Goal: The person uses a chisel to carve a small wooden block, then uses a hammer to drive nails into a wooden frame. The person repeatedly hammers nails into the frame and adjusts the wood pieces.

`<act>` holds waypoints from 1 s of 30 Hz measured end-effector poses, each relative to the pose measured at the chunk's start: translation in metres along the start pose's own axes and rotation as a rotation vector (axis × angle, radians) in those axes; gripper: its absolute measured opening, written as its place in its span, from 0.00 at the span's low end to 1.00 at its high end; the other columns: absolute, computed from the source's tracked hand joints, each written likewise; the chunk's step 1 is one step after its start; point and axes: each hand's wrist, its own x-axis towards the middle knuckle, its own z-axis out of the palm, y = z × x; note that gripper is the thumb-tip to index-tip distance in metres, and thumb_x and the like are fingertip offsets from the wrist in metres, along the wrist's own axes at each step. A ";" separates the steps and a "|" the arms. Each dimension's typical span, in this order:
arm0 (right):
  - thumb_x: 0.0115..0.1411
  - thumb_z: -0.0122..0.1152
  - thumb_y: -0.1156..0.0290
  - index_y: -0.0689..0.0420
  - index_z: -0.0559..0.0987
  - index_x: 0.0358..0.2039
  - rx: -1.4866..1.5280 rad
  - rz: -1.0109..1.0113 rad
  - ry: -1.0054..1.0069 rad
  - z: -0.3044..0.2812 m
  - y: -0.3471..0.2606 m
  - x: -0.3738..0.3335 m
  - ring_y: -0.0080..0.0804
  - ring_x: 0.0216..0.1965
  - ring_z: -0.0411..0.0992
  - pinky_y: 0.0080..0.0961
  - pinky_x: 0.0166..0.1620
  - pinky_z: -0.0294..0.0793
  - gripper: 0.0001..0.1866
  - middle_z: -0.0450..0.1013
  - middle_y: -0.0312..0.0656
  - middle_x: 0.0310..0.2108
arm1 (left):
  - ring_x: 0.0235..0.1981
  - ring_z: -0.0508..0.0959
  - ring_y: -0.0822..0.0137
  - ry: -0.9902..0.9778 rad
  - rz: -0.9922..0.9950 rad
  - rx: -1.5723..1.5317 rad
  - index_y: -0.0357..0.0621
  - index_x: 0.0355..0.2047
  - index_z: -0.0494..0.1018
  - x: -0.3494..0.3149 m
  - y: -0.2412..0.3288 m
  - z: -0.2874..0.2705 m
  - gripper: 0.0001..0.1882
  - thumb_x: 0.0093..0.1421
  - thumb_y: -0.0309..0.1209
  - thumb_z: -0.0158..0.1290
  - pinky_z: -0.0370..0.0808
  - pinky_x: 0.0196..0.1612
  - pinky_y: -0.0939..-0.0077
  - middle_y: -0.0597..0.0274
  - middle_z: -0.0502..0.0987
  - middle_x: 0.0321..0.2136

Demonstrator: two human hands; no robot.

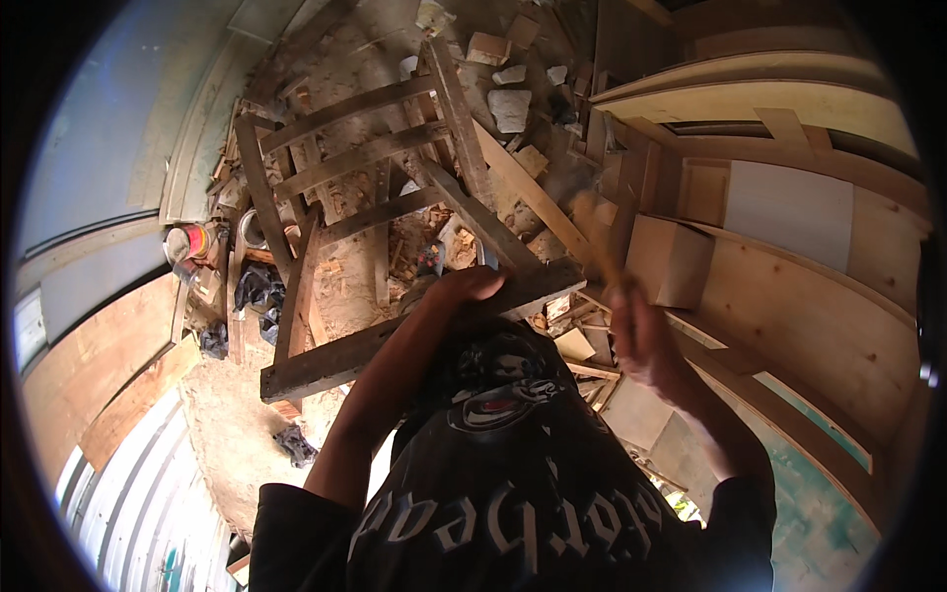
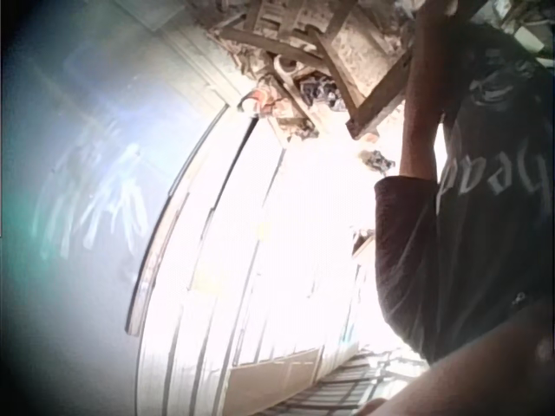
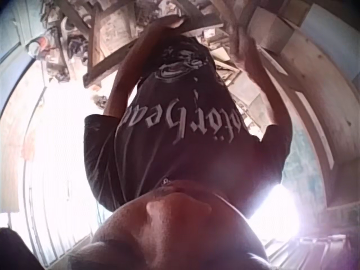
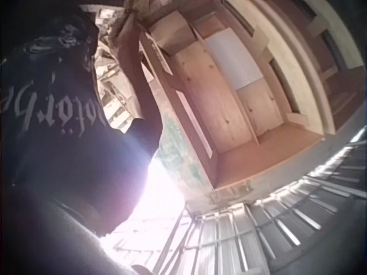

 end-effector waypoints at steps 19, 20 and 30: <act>0.71 0.43 0.51 0.56 0.70 0.40 0.697 0.211 0.068 -0.026 0.004 -0.008 0.11 0.14 0.54 0.13 0.15 0.54 0.20 0.56 0.29 0.17 | 0.51 0.75 0.42 -0.101 0.116 0.257 0.36 0.47 0.74 0.007 -0.004 -0.002 0.20 0.64 0.33 0.38 0.72 0.53 0.54 0.38 0.76 0.47; 0.71 0.43 0.51 0.57 0.70 0.40 0.761 0.109 0.171 -0.027 0.004 -0.008 0.11 0.16 0.54 0.13 0.17 0.55 0.20 0.56 0.29 0.18 | 0.51 0.75 0.42 -0.097 0.114 0.288 0.36 0.47 0.74 0.009 -0.005 0.000 0.20 0.64 0.33 0.38 0.72 0.53 0.54 0.39 0.75 0.48; 0.72 0.43 0.60 0.59 0.69 0.33 0.255 0.251 -0.010 0.011 0.061 -0.022 0.19 0.16 0.59 0.21 0.21 0.61 0.16 0.61 0.31 0.16 | 0.48 0.77 0.42 -0.055 0.159 0.265 0.36 0.48 0.73 0.006 -0.008 0.000 0.20 0.65 0.34 0.37 0.73 0.52 0.52 0.38 0.77 0.44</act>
